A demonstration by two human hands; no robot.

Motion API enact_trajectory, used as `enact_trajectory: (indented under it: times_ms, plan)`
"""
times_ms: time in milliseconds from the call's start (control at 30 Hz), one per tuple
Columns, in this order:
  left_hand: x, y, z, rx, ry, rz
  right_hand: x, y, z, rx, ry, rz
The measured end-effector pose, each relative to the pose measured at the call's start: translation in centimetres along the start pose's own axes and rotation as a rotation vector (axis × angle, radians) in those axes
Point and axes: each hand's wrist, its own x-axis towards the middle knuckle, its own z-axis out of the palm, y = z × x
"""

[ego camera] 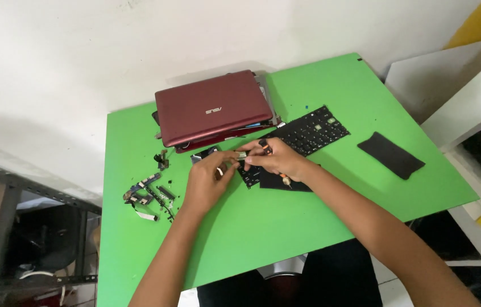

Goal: Disassembling and reassembling laptop components such as the keyboard and casing using a screwdriver.

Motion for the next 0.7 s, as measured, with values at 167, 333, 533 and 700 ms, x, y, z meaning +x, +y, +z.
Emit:
enact_trajectory:
  times_ms: [167,333,533,700]
  plan:
    - [0.1,0.5,-0.7,0.011,0.003,-0.046,-0.1,-0.5,0.5,-0.077,0.014,0.050]
    - [-0.1,0.4,-0.1,0.206,0.004,-0.005,-0.3,0.7,0.6,-0.225,0.065,0.043]
    - [-0.1,0.4,-0.2,0.407,0.011,0.077,-1.3,-0.2,1.5,-0.475,0.138,-0.028]
    - [0.2,0.6,-0.9,0.337,-0.014,0.105,-1.8,-0.5,2.0,-0.566,0.150,-0.218]
